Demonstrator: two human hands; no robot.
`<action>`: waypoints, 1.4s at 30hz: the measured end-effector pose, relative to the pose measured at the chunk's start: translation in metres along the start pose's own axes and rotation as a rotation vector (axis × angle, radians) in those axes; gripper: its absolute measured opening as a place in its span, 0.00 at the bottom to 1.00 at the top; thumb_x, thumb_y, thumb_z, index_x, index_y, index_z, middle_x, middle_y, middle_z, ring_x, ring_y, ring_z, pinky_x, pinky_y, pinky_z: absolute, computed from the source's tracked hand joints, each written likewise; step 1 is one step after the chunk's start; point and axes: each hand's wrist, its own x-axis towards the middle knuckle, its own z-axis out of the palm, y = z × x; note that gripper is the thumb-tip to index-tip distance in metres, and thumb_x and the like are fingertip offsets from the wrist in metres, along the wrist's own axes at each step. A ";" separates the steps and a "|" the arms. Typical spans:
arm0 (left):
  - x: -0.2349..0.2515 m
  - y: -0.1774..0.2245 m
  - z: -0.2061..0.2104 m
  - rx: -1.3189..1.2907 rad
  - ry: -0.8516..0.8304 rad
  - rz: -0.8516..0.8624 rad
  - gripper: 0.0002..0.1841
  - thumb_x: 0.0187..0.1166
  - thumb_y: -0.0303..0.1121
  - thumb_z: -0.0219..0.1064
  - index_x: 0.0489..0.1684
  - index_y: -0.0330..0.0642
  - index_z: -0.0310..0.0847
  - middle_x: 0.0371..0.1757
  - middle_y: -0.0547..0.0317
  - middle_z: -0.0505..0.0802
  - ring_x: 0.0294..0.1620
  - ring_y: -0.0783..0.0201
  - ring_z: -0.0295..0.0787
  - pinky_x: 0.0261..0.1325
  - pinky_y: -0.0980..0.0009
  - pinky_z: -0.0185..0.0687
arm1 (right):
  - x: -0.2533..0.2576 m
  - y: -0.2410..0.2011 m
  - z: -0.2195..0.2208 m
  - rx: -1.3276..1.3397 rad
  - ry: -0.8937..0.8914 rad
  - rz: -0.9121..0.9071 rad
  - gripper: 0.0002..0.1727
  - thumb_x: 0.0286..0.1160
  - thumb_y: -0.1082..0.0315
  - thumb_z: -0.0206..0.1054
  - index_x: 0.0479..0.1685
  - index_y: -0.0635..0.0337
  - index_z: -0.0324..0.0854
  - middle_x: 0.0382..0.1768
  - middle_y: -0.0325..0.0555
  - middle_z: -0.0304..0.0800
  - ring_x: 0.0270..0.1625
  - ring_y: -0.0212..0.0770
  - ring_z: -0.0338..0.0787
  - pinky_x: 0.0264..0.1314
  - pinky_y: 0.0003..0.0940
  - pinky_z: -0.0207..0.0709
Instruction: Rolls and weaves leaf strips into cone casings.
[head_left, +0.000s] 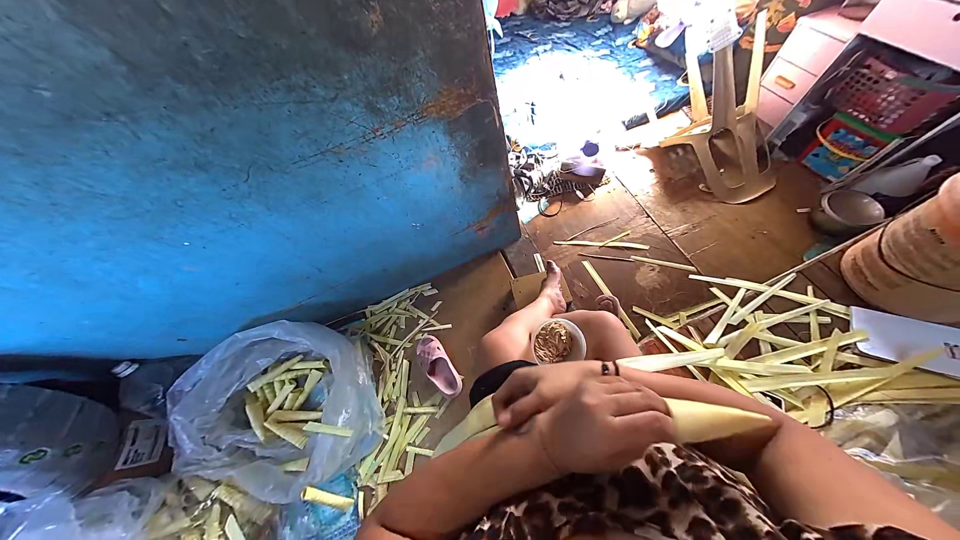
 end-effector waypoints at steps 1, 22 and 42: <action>-0.007 -0.001 -0.012 0.111 0.044 -0.041 0.10 0.88 0.28 0.58 0.34 0.39 0.82 0.37 0.49 0.93 0.45 0.58 0.94 0.57 0.65 0.89 | -0.013 -0.011 -0.001 0.016 0.268 0.024 0.12 0.85 0.67 0.60 0.46 0.65 0.87 0.34 0.37 0.90 0.36 0.21 0.84 0.46 0.21 0.79; -0.048 -0.016 -0.079 -0.183 0.212 -1.006 0.13 0.69 0.22 0.78 0.49 0.37 0.86 0.38 0.63 0.95 0.37 0.75 0.92 0.46 0.76 0.90 | -0.064 0.038 -0.036 -0.515 0.708 -0.357 0.25 0.78 0.61 0.70 0.71 0.64 0.80 0.61 0.50 0.88 0.60 0.41 0.88 0.62 0.43 0.82; -0.059 -0.034 -0.080 -0.304 0.262 -1.069 0.16 0.65 0.17 0.78 0.49 0.37 0.86 0.38 0.65 0.96 0.37 0.77 0.92 0.46 0.80 0.89 | -0.076 0.064 -0.031 0.078 0.706 -0.113 0.17 0.93 0.66 0.52 0.69 0.57 0.81 0.47 0.34 0.92 0.36 0.24 0.88 0.39 0.21 0.85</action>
